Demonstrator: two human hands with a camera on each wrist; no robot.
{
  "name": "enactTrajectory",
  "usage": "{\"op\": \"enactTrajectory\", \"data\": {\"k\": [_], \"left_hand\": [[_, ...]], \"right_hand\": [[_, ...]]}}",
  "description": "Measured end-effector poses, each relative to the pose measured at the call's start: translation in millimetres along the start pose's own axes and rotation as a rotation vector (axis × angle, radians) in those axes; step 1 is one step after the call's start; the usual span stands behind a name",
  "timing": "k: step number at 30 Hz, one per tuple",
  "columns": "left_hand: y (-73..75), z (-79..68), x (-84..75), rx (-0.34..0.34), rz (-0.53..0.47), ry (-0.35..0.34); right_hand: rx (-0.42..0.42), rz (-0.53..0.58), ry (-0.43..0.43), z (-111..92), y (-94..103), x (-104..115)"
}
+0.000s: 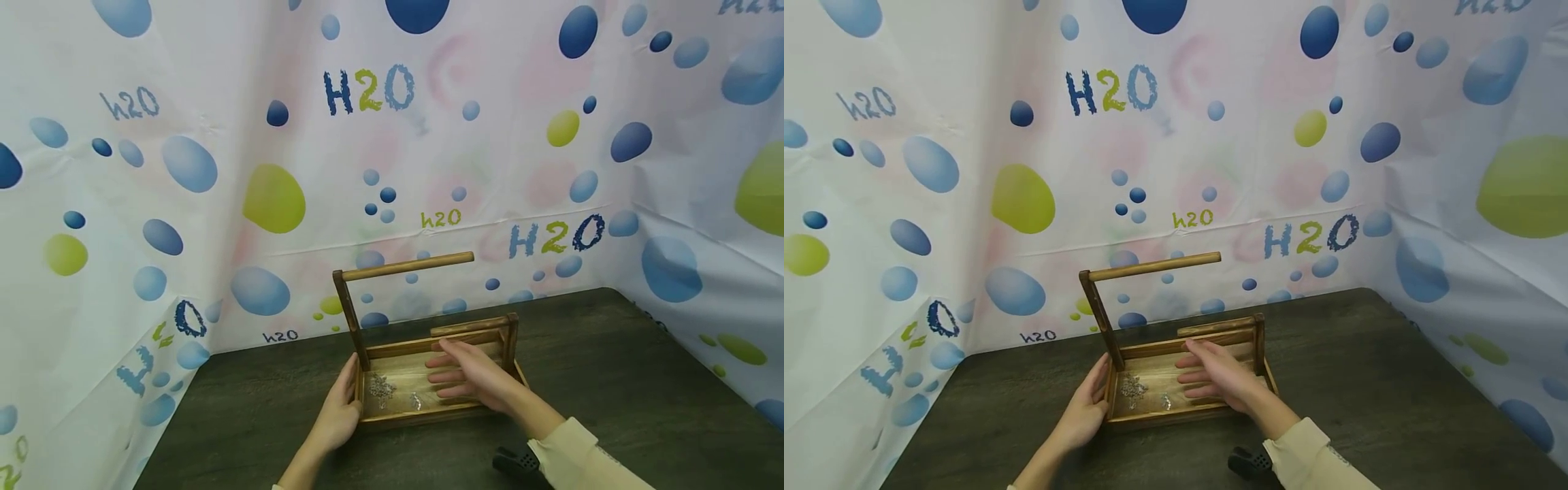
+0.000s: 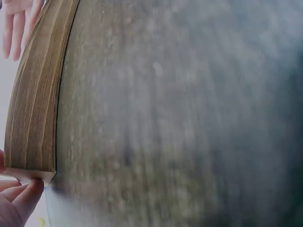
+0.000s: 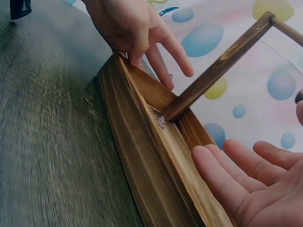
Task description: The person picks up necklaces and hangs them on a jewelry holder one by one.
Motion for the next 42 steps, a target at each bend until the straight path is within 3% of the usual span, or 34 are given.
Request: {"op": "enactTrajectory", "data": {"k": [8,18,34,42], "left_hand": [[-1.9,-0.3,0.5,0.022,-0.002,0.029],[-0.5,-1.0,3.3,-0.023,0.073,0.049],[-0.1,-0.9,3.3,-0.02,0.044,0.021],[0.8,-0.8,4.5,-0.006,-0.011,0.04]], "right_hand": [[0.036,0.049,-0.018,9.2,-16.7,-8.5],[0.076,0.069,-0.049,17.9,-35.4,-19.2],[0.099,-0.035,-0.124,33.3,-57.2,-37.3],[0.116,-0.066,-0.16,38.9,-61.2,-43.4]]}}
Point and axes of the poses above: each hand's wrist, its own z-axis towards the middle knuckle, its own y-axis out of the back of the hand, x = y × z, the point moved 8 cm from there along z, towards the middle knuckle, and after that the axes turned 15 degrees about y, right-handed, at the moved point
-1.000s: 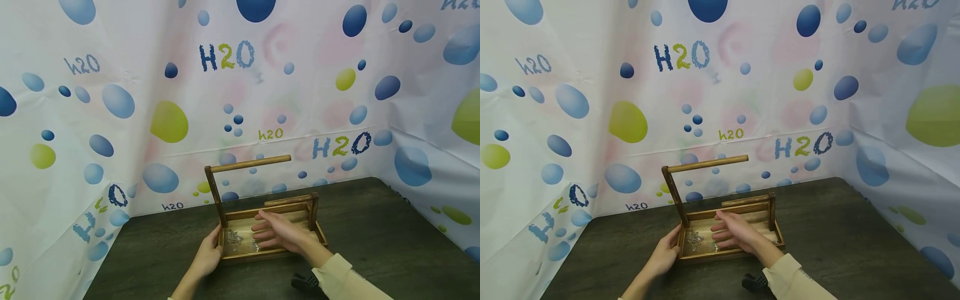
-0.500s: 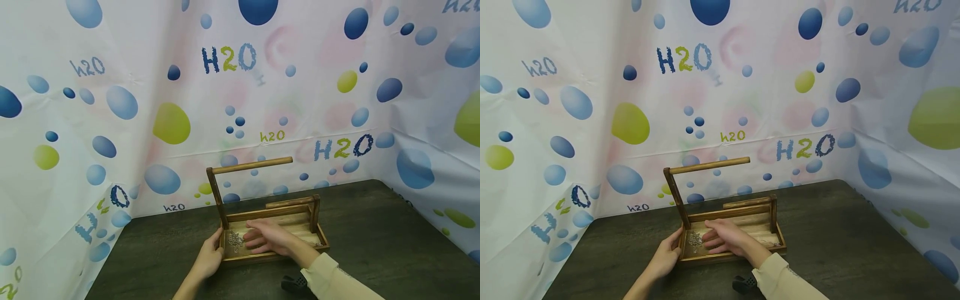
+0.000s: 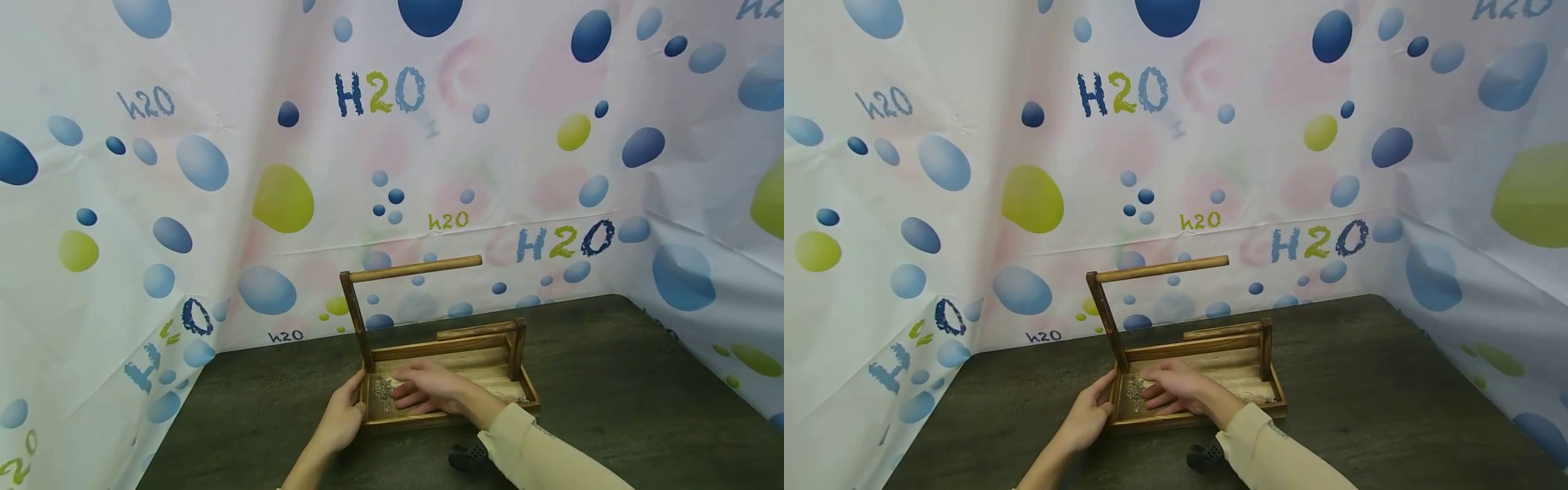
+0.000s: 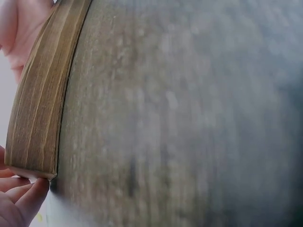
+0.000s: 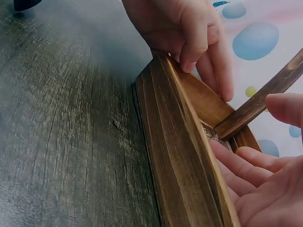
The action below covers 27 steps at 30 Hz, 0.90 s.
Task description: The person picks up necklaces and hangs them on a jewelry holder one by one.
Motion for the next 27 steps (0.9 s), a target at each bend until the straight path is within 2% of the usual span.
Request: {"op": "enactTrajectory", "data": {"k": [6,17,27], "left_hand": [[1.4,1.3,2.0,0.004,-0.028,0.02],[1.2,2.3,0.8,0.027,-0.04,0.017],[1.7,3.2,3.5,0.018,-0.049,0.022]], "right_hand": [[0.013,-0.027,-0.017,5.6,-2.4,-1.6],[0.008,-0.122,-0.011,12.7,-9.2,-2.1],[0.046,-0.264,0.011,16.4,-14.7,-2.2]]}}
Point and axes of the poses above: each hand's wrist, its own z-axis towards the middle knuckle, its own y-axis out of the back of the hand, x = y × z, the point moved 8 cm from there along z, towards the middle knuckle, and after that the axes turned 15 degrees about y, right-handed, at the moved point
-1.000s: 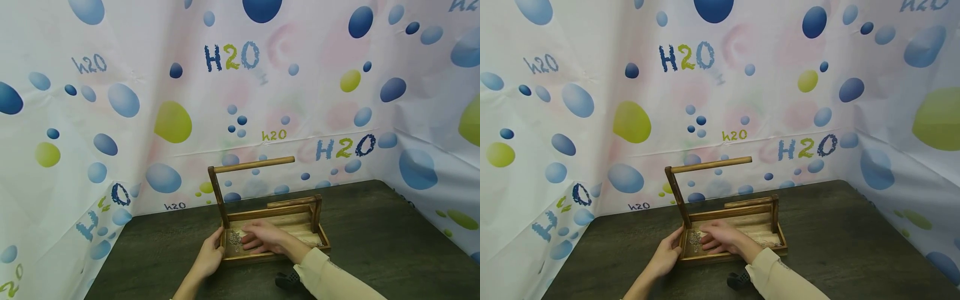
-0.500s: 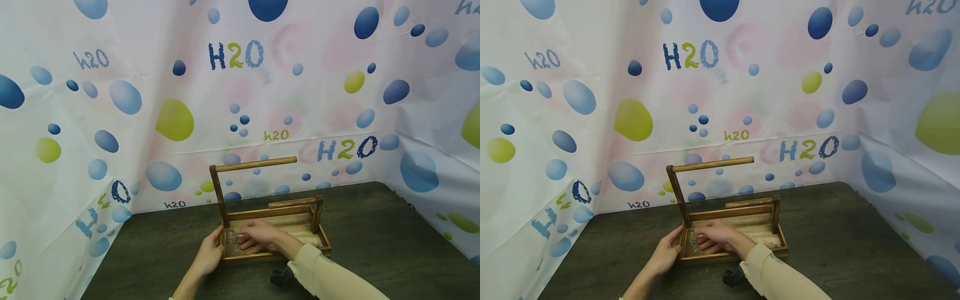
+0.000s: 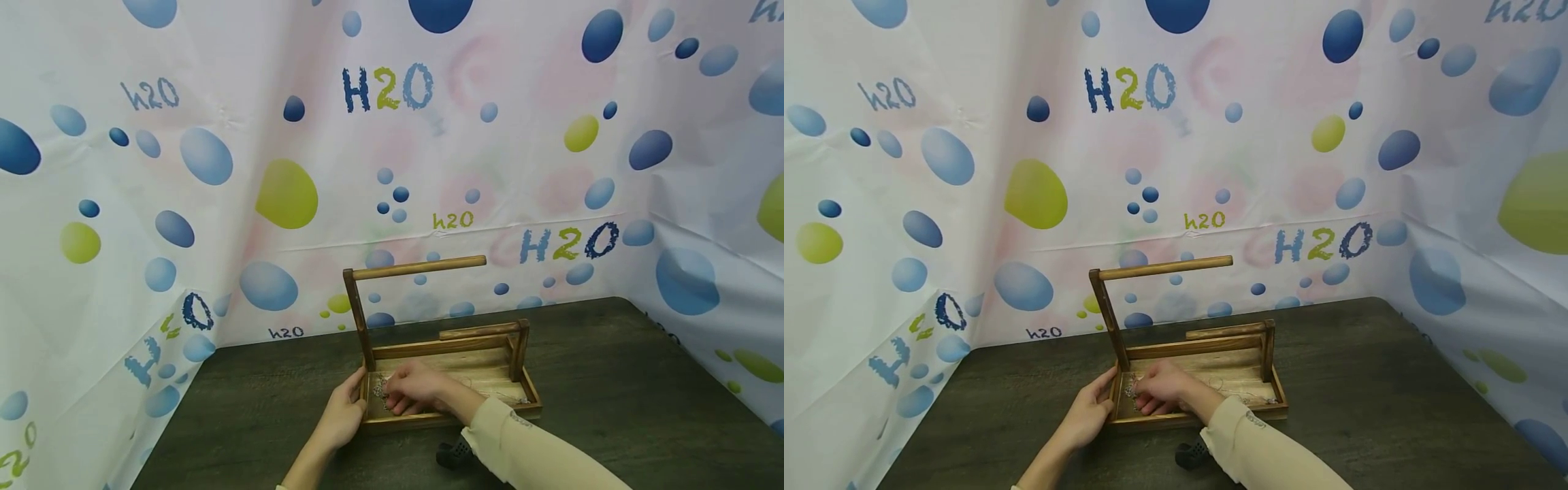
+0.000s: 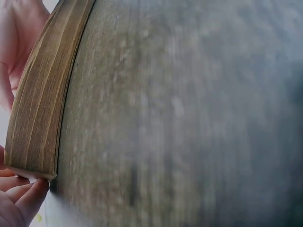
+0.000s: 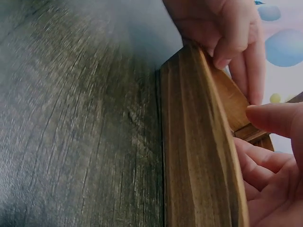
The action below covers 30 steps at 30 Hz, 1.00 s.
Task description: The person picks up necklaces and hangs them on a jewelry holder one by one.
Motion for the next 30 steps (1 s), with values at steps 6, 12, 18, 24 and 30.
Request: {"op": "enactTrajectory", "data": {"k": [6,12,18,24,30], "left_hand": [[0.0,0.8,0.5,0.007,-0.015,-0.002],[-0.6,1.5,1.3,0.014,-0.02,0.014],[-0.5,1.0,1.2,0.013,-0.017,0.01],[0.4,-0.5,0.7,0.005,-0.007,0.004],[-1.0,0.8,1.9,0.018,-0.008,0.01]], "right_hand": [[0.012,-0.168,0.107,4.8,-3.9,6.9],[0.008,-0.329,0.194,8.2,-8.3,12.9],[0.005,-0.467,0.202,9.5,-10.7,17.5],[0.028,-0.512,0.206,10.3,-14.2,19.6],[0.007,-0.516,0.235,11.7,-11.7,18.1]]}}
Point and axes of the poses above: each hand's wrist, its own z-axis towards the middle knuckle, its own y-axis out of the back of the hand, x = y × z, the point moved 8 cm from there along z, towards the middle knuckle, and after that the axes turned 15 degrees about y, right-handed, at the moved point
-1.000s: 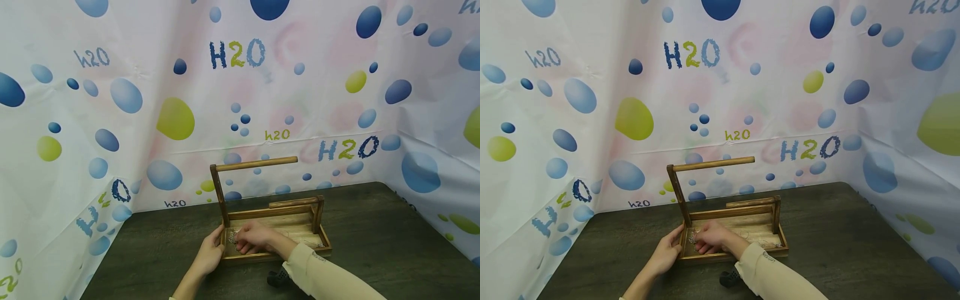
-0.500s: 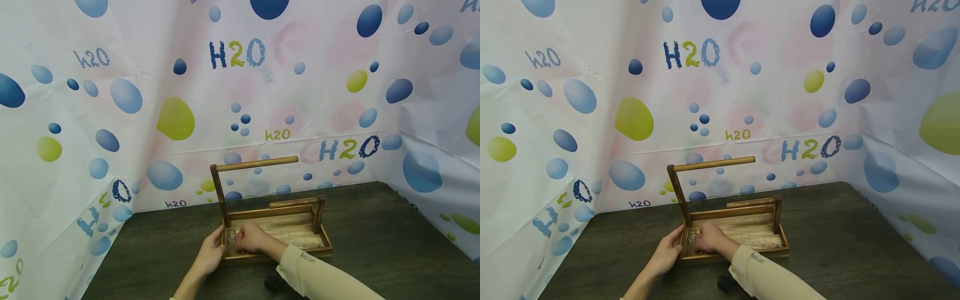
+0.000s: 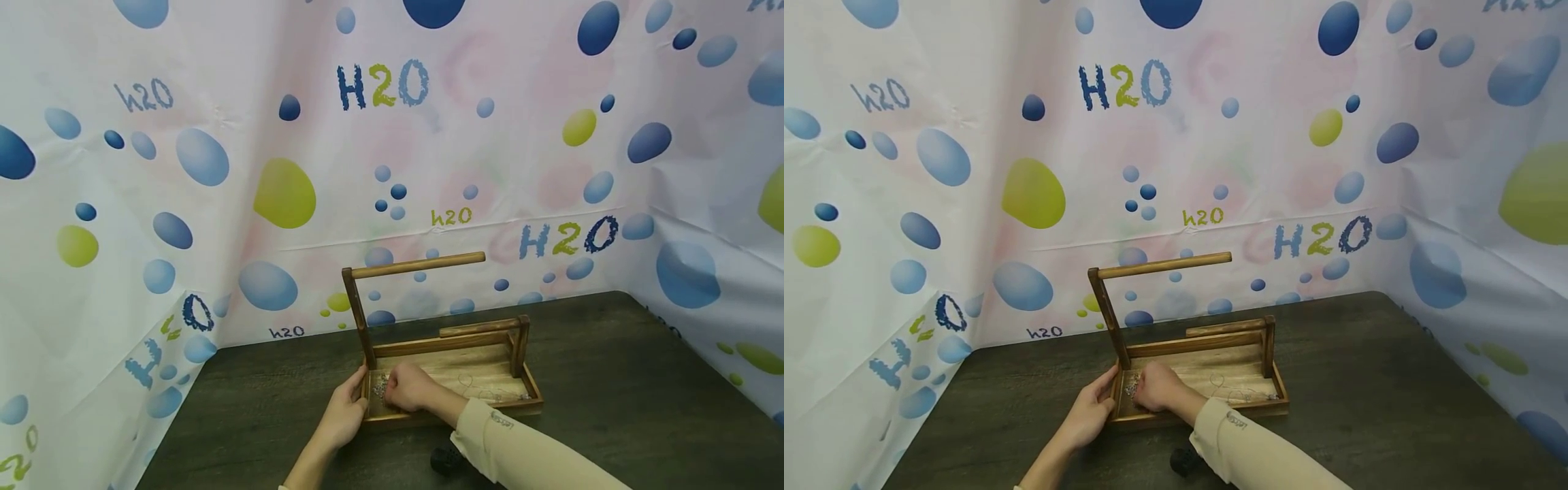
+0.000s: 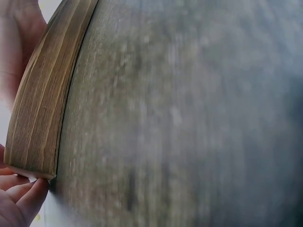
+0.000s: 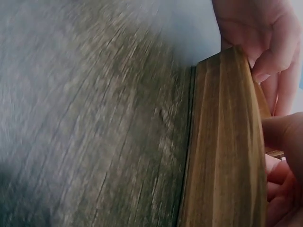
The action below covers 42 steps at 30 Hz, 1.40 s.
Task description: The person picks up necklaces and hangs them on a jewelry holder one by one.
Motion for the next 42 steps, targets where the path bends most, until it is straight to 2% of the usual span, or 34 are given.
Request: {"op": "enactTrajectory", "data": {"k": [4,9,14,20,25,31,35,42], "left_hand": [[-0.9,0.2,0.7,0.018,-0.01,0.006],[-2.1,-0.6,2.1,0.053,-0.027,0.019],[-1.9,-1.0,3.2,0.052,-0.035,0.022],[-0.5,-1.3,3.0,0.029,-0.018,0.02],[-0.6,-2.0,2.2,0.027,-0.004,0.02],[-0.5,-3.2,1.5,0.026,0.008,0.017],[-1.5,-3.7,1.1,0.033,0.009,0.009],[-1.5,-2.7,2.0,0.018,0.028,0.021]], "right_hand": [[-0.054,0.133,0.003,2.0,1.9,-0.1],[-0.158,0.285,-0.063,3.6,9.6,2.4],[-0.228,0.391,-0.124,4.4,16.2,6.6],[-0.274,0.448,-0.11,7.4,23.2,11.8],[-0.32,0.561,-0.111,8.4,28.2,15.5],[-0.315,0.721,-0.067,10.8,32.7,23.6],[-0.289,0.807,-0.071,12.8,35.2,28.8],[-0.284,0.841,-0.032,20.6,50.9,47.8]]}}
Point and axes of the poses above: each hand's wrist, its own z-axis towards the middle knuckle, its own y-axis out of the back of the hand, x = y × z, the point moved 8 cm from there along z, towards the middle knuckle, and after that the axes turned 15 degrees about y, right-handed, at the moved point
